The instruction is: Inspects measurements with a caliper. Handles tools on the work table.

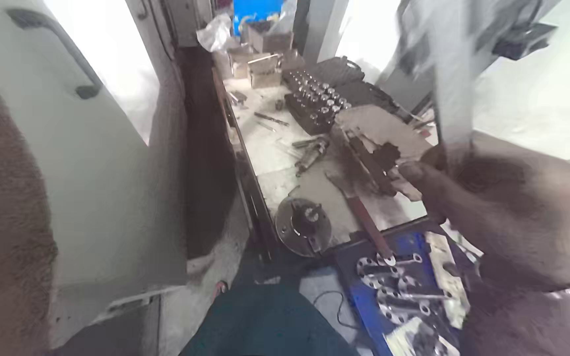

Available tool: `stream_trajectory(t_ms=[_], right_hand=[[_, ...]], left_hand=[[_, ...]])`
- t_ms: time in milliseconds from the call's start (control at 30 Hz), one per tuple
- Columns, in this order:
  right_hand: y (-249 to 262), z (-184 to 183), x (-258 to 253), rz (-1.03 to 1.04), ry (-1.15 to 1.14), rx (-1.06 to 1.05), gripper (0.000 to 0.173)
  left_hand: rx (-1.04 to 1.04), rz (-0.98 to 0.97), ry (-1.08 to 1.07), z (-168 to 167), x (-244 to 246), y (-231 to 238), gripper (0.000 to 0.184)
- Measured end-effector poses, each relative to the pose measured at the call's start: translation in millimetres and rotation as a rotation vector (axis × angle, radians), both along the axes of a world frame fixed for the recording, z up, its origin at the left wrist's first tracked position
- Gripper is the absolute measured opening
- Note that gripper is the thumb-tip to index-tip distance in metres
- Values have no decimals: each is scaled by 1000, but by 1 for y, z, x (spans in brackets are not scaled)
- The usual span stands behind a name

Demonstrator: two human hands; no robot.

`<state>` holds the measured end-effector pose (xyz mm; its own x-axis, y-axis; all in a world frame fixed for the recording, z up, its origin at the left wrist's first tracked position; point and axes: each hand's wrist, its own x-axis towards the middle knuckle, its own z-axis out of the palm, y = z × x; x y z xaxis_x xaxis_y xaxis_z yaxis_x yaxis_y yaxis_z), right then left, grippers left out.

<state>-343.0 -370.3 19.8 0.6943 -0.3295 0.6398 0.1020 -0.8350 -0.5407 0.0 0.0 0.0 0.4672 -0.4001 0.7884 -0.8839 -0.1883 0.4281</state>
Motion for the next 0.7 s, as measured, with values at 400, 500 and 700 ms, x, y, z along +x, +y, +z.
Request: stream_trajectory(t_ms=[400,500,700], right_hand=[[-26,-10,-74,-396,513,-428,45],[-26,-12,-75,-333,491,-440,42],[-22,-9,-74,-257,526,-403,36]], left_hand=[[-256,-877,884,-81,-100,-126,30],[-299,-903,894,-90,-110,-114,31],[-318,-901,897,-96,-119,-96,32]])
